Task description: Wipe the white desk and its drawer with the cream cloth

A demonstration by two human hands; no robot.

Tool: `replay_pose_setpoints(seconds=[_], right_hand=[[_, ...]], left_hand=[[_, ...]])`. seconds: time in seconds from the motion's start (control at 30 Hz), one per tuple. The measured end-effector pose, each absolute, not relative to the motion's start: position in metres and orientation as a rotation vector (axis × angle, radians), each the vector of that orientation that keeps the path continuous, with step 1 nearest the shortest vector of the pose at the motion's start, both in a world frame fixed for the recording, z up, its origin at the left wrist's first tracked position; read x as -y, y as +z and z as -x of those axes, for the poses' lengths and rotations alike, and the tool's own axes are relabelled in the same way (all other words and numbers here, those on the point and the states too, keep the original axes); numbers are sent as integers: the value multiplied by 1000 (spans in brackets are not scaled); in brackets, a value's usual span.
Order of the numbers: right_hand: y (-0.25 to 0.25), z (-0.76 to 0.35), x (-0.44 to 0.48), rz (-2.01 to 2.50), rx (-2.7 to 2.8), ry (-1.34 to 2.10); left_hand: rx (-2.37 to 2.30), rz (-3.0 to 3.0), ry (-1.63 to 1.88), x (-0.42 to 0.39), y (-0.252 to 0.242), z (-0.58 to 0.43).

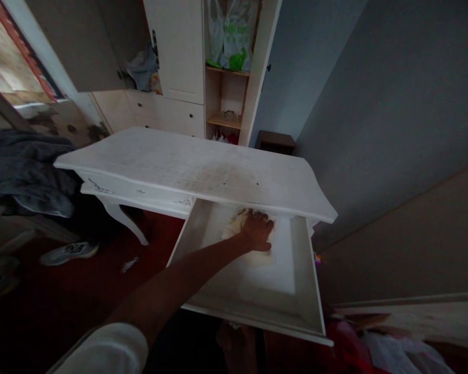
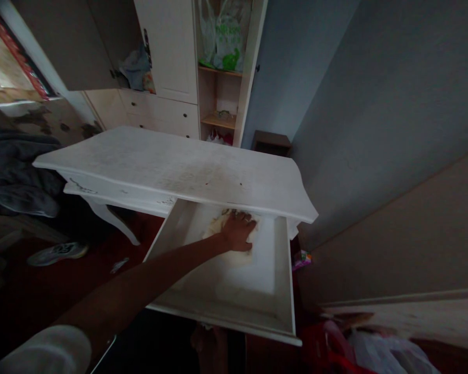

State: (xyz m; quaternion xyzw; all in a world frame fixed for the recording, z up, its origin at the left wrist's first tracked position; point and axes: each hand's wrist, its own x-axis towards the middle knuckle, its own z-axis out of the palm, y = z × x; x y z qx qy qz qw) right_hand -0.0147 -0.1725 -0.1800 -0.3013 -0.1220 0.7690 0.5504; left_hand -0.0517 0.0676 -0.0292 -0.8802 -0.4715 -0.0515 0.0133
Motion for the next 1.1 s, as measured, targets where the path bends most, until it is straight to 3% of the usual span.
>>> replay_pose_setpoints(seconds=[0.2, 0.37, 0.73, 1.1], right_hand=[[-195, 21, 175, 698, 264, 1776], [-200, 22, 177, 690, 268, 1774], [-156, 16, 172, 821, 296, 1837], [-146, 19, 168, 787, 305, 1810]], left_hand=[[1183, 2867, -165, -80, -27, 14], [1202, 2854, -92, -84, -22, -8], [917, 2967, -51, -84, -26, 3], [591, 3052, -77, -20, -34, 7]])
